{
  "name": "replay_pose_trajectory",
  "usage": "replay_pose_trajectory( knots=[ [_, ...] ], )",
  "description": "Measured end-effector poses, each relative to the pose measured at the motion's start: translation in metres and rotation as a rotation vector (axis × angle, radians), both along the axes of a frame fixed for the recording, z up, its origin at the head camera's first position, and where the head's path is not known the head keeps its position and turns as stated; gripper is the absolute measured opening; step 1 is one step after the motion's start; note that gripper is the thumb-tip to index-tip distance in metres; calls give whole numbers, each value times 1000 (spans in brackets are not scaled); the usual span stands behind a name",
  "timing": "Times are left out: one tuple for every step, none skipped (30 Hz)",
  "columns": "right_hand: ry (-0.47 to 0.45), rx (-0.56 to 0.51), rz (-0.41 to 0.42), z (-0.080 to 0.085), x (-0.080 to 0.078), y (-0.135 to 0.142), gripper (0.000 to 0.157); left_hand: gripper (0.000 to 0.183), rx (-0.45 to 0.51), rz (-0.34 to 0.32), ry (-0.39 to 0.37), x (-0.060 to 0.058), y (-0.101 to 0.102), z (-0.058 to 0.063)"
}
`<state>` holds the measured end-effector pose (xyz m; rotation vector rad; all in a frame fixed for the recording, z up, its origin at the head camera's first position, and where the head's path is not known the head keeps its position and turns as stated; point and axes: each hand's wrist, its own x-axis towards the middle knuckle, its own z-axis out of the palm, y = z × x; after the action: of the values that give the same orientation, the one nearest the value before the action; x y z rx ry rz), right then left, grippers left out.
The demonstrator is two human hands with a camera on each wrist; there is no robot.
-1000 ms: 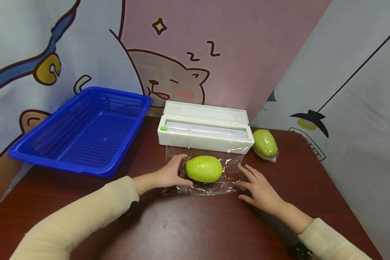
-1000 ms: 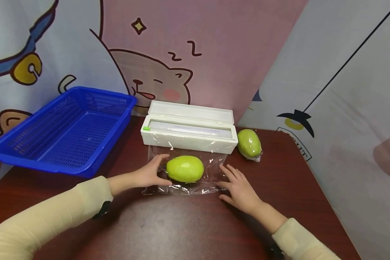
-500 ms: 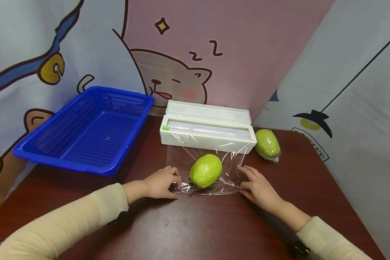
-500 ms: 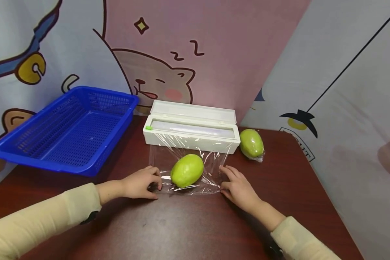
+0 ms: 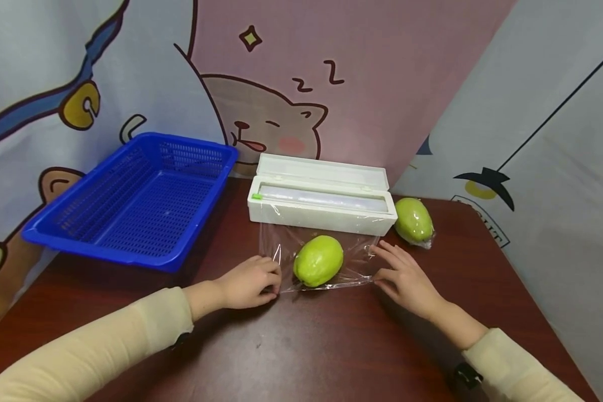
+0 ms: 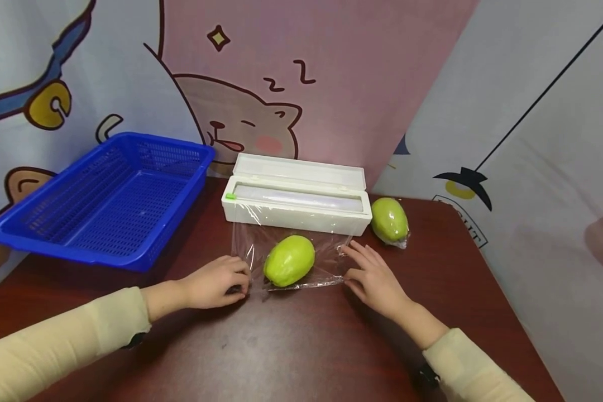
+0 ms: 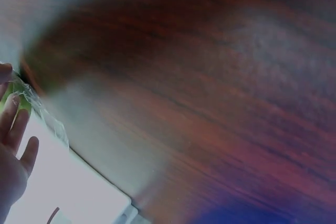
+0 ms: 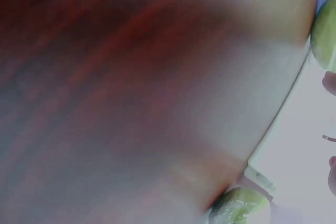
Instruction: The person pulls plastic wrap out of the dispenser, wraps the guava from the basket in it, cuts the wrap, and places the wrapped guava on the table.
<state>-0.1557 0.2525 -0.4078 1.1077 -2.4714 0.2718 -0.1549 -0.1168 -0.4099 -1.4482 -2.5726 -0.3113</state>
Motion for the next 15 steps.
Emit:
replay_pose_trajectory(
  knots=[
    [-4, -7, 4, 1, -1, 1, 20, 10, 2, -1, 10, 0, 0, 1],
    [-9, -14, 10, 2, -2, 1, 20, 11, 1, 2, 17, 0, 0, 2],
    [-19, -19, 15, 2, -3, 1, 21, 10, -1, 10, 21, 0, 0, 3],
    [-27, -21, 23, 3, -4, 1, 20, 11, -4, 25, 17, 0, -1, 4],
    [-36, -24, 30, 3, -4, 1, 19, 15, 0, 42, 8, 0, 0, 4],
    [-41, -25, 37, 4, -5, 1, 16, 21, 9, 61, -2, 1, 1, 5],
    [-44, -27, 42, 5, -5, 1, 13, 29, 23, 81, -11, 1, 3, 6],
    [-47, -29, 46, 6, -6, 0, 10, 38, 40, 103, -22, 2, 6, 8],
    [-47, -32, 47, 7, -6, 0, 9, 48, 58, 120, -29, 2, 11, 9],
    [-46, -36, 46, 8, -6, 0, 9, 58, 73, 136, -35, 3, 16, 11],
    [-46, -40, 44, 9, -6, 0, 8, 67, 83, 148, -36, 4, 23, 13],
    [-45, -44, 41, 9, -6, 0, 10, 75, 82, 160, -31, 5, 30, 15],
    [-45, -48, 40, 10, -6, -1, 12, 82, 74, 172, -30, 5, 37, 16],
    [-46, -51, 37, 10, -6, -1, 15, 89, 56, 186, -28, 5, 44, 17],
    [-45, -53, 36, 10, -5, -1, 18, 94, 32, 197, -22, 6, 50, 16]
  ],
)
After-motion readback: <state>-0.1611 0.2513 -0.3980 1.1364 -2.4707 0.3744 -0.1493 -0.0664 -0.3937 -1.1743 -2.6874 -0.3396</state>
